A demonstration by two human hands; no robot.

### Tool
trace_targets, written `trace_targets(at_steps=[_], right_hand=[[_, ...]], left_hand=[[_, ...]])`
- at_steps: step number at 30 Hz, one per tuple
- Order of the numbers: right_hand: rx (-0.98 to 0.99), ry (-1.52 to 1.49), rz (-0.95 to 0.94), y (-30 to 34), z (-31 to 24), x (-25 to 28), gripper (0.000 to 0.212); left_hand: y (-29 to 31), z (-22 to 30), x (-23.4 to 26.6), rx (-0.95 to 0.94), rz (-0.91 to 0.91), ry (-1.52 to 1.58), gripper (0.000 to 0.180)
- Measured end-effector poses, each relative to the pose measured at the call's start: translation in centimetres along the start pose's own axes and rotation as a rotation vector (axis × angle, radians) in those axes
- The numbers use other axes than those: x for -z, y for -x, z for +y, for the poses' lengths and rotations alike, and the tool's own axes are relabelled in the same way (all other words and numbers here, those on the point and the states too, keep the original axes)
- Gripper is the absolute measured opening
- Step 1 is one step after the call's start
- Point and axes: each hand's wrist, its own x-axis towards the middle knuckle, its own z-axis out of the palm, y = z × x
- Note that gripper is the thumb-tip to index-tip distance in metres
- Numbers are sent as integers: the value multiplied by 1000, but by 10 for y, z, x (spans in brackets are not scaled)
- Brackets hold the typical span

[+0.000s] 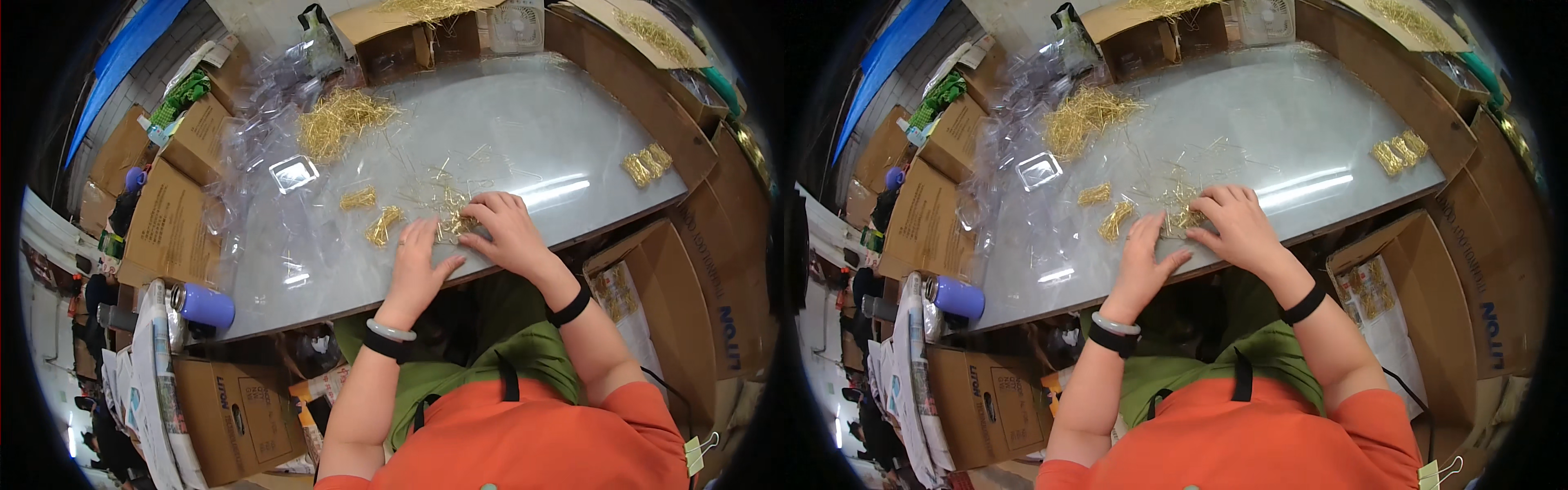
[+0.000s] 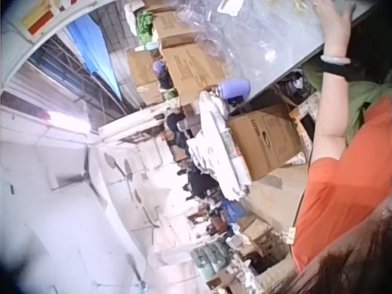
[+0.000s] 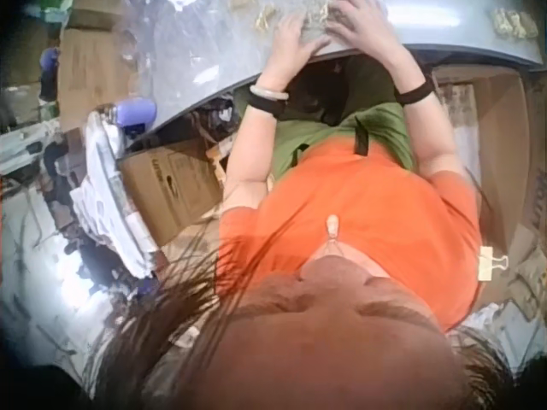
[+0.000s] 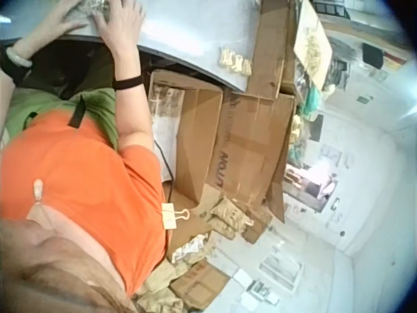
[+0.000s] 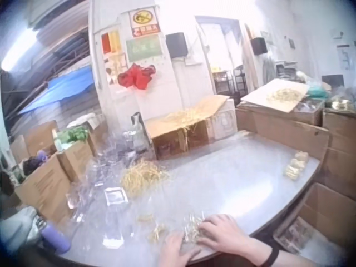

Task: Bundling small gold-colored metallic wires together into organized groups.

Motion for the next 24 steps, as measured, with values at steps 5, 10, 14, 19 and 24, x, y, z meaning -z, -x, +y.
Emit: trace_targets(at_steps=[5, 10, 14, 19, 24], right_hand=[[4, -57, 63, -1, -3, -2, 38], [10, -75, 62, -1, 4, -9, 34], [1, -94, 62, 3, 1, -4, 36], [32, -88, 43, 3, -3, 1, 35], [41, -119, 37, 4, -2, 0, 32]], left_hand=[[-2, 8, 6, 17, 17, -45, 77], [-2, 4, -10, -5, 112, -104, 70], [-1, 9, -11, -11, 125, -100, 70], [-1, 11, -9, -21, 109, -94, 70], [0, 10, -11, -13, 95, -110, 70]])
